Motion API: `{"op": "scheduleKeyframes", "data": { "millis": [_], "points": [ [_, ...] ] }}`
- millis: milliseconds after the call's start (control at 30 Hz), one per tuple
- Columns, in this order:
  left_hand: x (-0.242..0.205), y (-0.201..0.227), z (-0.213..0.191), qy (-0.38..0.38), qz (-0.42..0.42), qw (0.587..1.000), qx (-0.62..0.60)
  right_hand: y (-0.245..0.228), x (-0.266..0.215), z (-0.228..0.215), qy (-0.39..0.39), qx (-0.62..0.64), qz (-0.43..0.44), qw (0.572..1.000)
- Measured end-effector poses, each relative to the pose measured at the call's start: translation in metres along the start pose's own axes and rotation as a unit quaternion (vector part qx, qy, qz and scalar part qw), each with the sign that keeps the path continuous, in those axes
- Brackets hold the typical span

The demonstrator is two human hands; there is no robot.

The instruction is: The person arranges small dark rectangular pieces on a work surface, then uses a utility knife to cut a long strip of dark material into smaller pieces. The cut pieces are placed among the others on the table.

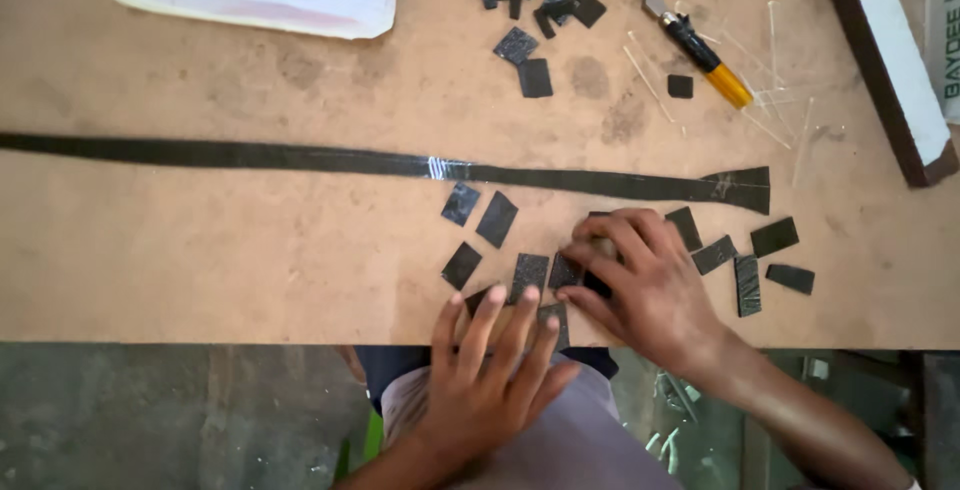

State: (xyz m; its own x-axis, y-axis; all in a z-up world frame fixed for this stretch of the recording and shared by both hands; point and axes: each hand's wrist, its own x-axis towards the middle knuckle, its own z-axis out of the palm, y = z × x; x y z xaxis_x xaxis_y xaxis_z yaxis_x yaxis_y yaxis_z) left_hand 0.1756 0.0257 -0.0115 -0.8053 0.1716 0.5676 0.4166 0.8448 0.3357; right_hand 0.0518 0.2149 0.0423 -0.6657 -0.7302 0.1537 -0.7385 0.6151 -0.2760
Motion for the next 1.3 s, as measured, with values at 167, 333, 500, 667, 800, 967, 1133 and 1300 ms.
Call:
{"op": "scheduleKeyframes", "data": {
  "millis": [167, 333, 500, 667, 800, 967, 1133, 1300],
  "points": [
    [0.004, -0.005, 0.015, -0.063, -0.063, 0.995, -0.041, 0.008, 0.017, -0.004, -0.079, 0.118, 0.088, 0.986],
    [0.015, -0.002, 0.008, -0.063, -0.071, 0.995, -0.024, 0.025, 0.052, -0.009, -0.02, 0.324, 0.158, 0.932],
    [0.022, -0.004, 0.011, -0.046, -0.107, 0.993, -0.003, 0.056, 0.033, -0.017, 0.254, 0.24, 0.173, 0.921],
    [0.027, -0.011, 0.018, -0.042, -0.125, 0.991, 0.015, 0.08, -0.072, -0.025, 0.322, 0.173, 0.28, 0.888],
    [0.038, -0.011, 0.019, -0.055, -0.13, 0.989, 0.034, 0.09, -0.138, -0.044, 0.385, 0.095, 0.3, 0.867],
    [0.048, -0.007, 0.024, -0.072, -0.115, 0.988, 0.072, 0.083, -0.173, -0.038, 0.284, -0.027, 0.36, 0.888],
    [0.046, 0.004, 0.025, -0.056, -0.088, 0.994, 0.035, 0.047, -0.152, 0.004, 0.193, -0.081, 0.323, 0.923],
    [0.031, 0.004, 0.023, -0.145, -0.11, 0.983, 0.01, 0.026, -0.133, 0.018, 0.074, -0.132, 0.369, 0.917]
  ]
}}
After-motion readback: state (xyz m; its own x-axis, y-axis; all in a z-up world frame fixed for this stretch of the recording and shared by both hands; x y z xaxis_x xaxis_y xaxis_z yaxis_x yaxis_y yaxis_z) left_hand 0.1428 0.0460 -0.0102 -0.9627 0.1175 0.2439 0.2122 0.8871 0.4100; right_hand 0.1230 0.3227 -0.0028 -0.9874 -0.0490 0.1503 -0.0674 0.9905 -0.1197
